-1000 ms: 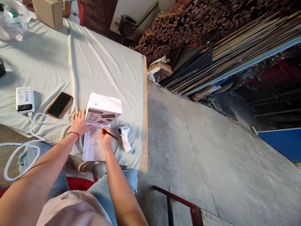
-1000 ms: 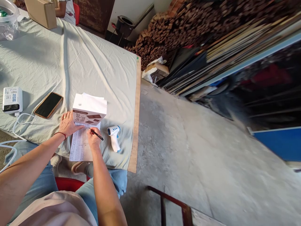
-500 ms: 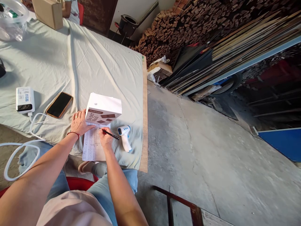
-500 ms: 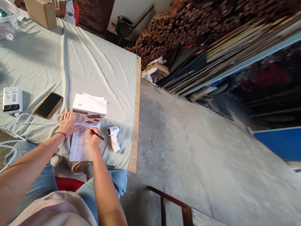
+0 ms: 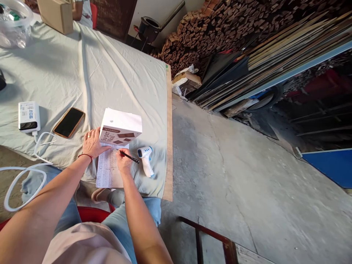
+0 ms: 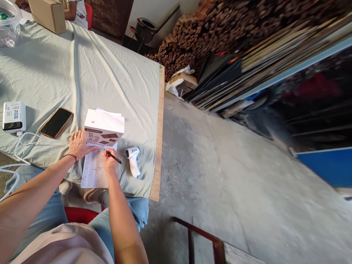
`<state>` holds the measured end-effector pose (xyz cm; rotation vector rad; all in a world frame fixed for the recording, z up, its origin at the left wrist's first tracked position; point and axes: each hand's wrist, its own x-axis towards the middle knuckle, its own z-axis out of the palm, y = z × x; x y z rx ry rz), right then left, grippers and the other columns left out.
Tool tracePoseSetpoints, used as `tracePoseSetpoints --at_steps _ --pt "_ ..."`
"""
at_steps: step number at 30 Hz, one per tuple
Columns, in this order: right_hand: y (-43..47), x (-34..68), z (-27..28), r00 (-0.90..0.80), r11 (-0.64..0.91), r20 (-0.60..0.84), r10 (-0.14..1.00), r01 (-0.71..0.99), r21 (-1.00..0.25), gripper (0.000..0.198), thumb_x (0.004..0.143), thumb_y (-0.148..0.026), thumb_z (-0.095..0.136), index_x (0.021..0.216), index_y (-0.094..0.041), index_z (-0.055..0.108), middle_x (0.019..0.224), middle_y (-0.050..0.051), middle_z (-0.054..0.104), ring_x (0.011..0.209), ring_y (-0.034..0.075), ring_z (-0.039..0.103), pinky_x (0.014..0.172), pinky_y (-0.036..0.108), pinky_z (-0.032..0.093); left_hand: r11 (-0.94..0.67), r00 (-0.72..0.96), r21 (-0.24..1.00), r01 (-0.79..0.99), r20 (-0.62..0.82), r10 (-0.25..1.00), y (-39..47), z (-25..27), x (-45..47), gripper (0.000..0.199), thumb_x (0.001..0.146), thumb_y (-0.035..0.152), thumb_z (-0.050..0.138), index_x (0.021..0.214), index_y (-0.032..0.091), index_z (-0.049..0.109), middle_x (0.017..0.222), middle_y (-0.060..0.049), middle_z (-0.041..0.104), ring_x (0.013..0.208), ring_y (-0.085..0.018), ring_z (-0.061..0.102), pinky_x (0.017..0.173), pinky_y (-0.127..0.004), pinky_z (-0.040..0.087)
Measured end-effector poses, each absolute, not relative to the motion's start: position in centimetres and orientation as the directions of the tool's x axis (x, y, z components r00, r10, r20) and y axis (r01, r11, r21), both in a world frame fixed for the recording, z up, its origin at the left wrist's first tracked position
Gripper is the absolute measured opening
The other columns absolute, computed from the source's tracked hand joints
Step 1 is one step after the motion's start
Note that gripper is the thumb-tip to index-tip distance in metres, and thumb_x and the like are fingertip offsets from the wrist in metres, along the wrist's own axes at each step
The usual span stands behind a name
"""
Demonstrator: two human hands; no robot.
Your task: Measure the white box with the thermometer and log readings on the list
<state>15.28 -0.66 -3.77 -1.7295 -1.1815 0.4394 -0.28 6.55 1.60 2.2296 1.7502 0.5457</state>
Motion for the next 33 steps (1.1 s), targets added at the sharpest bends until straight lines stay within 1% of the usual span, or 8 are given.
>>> tracePoseSetpoints --at_steps 5,11,17,20,24,28,30,33 --pt "-1.1 15.4 -3.2 0.468 -0.041 0.284 0.837 0.572 -0.819 0.013 0.085 -0.029 0.049 0.082 -0.020 0.058 0.077 0.004 0.064 0.071 0.017 0.056 0.072 0.030 0.048 -0.247 0.220 0.479 0.843 0.114 0.969 6.7 1.6 -0.5 0.098 0.070 0.048 0.069 0.150 0.017 0.023 0.147 -0.014 0.047 0.135 -0.035 0.043 0.116 -0.047 0.025" --pt "-3.7 16.4 -1.9 0.355 0.003 0.447 0.821 0.780 -0.626 0.024 0.089 -0.017 0.042 0.096 -0.016 0.065 0.093 0.009 0.064 0.091 0.019 0.057 0.087 0.034 0.046 -0.215 0.235 0.551 0.806 0.036 0.971 6.9 2.5 -0.8 0.097 0.069 0.035 0.058 0.154 0.016 0.014 0.150 -0.011 0.045 0.136 -0.033 0.041 0.117 -0.047 0.023" --pt "-5.1 17.2 -2.9 0.396 -0.208 0.302 0.867 0.839 -0.503 0.032 0.088 -0.014 0.041 0.108 -0.016 0.067 0.099 0.012 0.064 0.096 0.023 0.057 0.089 0.039 0.043 -0.183 0.238 0.614 0.768 -0.009 0.971 7.5 2.7 -1.2 0.094 0.069 0.036 0.057 0.153 0.017 0.019 0.143 -0.011 0.053 0.136 -0.035 0.040 0.115 -0.052 0.023" --pt "-5.2 17.5 -2.8 0.395 -0.218 0.276 0.876 0.835 -0.505 0.033 0.088 -0.018 0.042 0.110 -0.017 0.067 0.096 0.010 0.064 0.096 0.024 0.057 0.089 0.038 0.043 -0.177 0.243 0.653 0.736 -0.011 0.970 7.5 2.4 -1.6 0.093 0.072 0.043 0.058 0.152 0.017 0.019 0.141 -0.011 0.055 0.135 -0.035 0.041 0.115 -0.053 0.022" --pt "-5.5 19.6 -1.3 0.543 -0.370 0.312 0.780 0.801 -0.470 0.041 0.085 -0.028 0.053 0.123 -0.017 0.061 0.122 0.016 0.057 0.115 0.029 0.052 0.097 0.043 0.040 -0.202 0.243 0.690 0.695 0.040 0.969 7.4 2.1 -1.9 0.079 0.082 0.055 0.050 0.148 0.016 0.028 0.132 -0.011 0.061 0.129 -0.033 0.047 0.114 -0.053 0.024" --pt "-5.4 23.4 0.3 0.697 -0.624 0.056 0.715 0.672 -0.398 0.056 0.077 -0.040 0.064 0.126 -0.014 0.058 0.125 0.021 0.057 0.115 0.034 0.052 0.092 0.043 0.042 -0.214 0.208 0.684 0.698 0.092 0.974 7.3 1.9 -1.8 0.063 0.091 0.055 0.038 0.141 0.018 0.040 0.123 -0.010 0.065 0.122 -0.030 0.051 0.110 -0.050 0.029" --pt "-5.2 24.5 0.7 0.667 -0.615 -0.077 0.741 0.629 -0.475 0.051 0.076 -0.043 0.062 0.119 -0.014 0.061 0.114 0.019 0.063 0.105 0.031 0.057 0.085 0.038 0.044 -0.207 0.190 0.678 0.705 0.100 0.977 7.4 1.8 -1.7 0.057 0.094 0.052 0.032 0.139 0.019 0.044 0.120 -0.009 0.066 0.120 -0.029 0.052 0.109 -0.049 0.030" --pt "-4.7 23.6 1.1 0.585 -0.440 -0.126 0.801 0.433 -0.787 0.047 0.075 -0.051 0.059 0.103 -0.013 0.065 0.089 0.011 0.067 0.081 0.023 0.060 0.072 0.033 0.045 -0.195 0.176 0.662 0.724 0.096 0.980 7.5 1.6 -1.7 0.052 0.096 0.047 0.027 0.135 0.021 0.049 0.117 -0.009 0.067 0.119 -0.028 0.053 0.108 -0.047 0.032"
